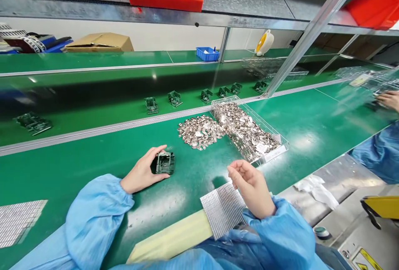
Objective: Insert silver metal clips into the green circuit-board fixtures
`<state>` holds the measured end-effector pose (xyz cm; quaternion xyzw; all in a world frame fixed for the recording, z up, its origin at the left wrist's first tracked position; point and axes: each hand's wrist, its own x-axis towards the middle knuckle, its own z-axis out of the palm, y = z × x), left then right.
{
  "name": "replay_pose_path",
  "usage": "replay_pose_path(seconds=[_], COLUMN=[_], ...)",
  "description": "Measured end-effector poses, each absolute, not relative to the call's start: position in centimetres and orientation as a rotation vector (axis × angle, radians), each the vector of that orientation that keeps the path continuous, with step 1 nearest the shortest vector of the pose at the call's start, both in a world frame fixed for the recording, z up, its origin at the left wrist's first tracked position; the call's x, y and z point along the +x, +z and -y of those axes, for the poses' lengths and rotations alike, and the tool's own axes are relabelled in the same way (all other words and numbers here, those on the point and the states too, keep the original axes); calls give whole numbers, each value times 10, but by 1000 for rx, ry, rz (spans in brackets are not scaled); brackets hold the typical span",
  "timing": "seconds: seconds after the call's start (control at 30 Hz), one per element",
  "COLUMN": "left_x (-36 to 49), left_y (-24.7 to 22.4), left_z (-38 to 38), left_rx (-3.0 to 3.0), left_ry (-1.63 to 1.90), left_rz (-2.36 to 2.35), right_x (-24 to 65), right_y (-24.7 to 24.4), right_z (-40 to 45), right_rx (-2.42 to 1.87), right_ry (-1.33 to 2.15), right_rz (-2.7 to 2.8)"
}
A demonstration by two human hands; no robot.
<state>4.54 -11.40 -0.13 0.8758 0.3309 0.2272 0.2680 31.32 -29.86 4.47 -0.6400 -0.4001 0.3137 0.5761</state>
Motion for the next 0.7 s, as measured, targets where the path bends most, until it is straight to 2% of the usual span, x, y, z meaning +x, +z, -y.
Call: replay_pose_path(seconds=[0.17,0.3,0.43,0.6,0.7], left_x=[85,122,140,138,135], left_y=[-7,-6,3,8,5], left_z=[155,191,213,221,221], left_rx=[1974,1620,1505,1441,1462], left_ry=[844,763,632,511,461], left_rz=[-809,-672,-554,-481,-458], right_x=[306,300,288,274,268], right_y=[41,37,31,23,17], right_z=[324,341,347,341,336], right_rx=[-1621,-1626,-1666,-1641,-1655], right_ry=[481,536,670,496,548], right_rz=[1264,1212,980,1045,1044])
